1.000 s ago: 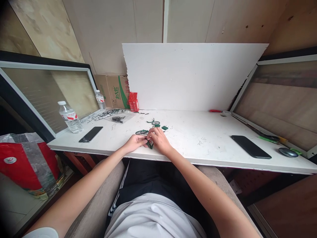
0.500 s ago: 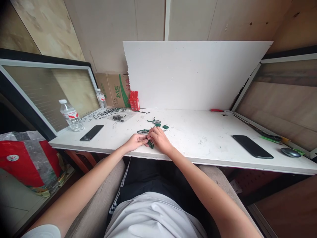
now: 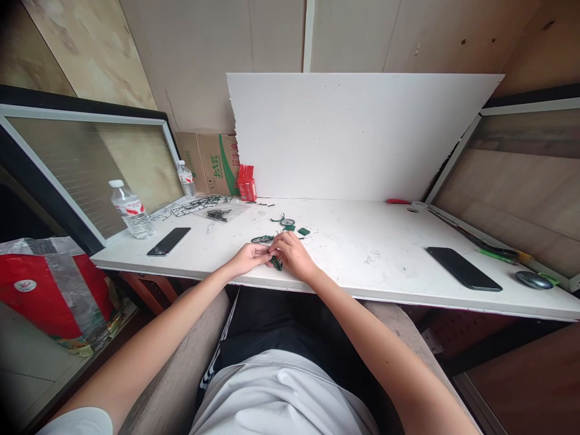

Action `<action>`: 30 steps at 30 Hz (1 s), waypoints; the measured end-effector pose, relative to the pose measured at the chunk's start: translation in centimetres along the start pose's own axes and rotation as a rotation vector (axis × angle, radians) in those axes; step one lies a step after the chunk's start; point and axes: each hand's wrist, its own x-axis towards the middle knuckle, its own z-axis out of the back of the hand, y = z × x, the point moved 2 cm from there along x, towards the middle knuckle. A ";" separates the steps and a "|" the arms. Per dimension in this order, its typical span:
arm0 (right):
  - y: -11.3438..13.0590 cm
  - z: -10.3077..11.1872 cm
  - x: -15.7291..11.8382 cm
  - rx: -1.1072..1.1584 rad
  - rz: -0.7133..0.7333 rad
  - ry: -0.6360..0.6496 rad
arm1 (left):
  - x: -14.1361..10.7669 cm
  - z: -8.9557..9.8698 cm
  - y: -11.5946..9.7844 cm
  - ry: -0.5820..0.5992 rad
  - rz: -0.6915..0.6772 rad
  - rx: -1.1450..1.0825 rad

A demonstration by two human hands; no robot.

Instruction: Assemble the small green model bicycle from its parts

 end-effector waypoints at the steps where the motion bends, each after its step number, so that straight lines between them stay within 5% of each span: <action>1: 0.0 0.0 0.0 0.011 0.001 -0.004 | 0.0 0.0 0.0 -0.005 0.007 -0.008; 30: -0.2 0.0 -0.1 -0.013 0.046 -0.079 | -0.2 0.4 -0.3 -0.082 0.073 -0.033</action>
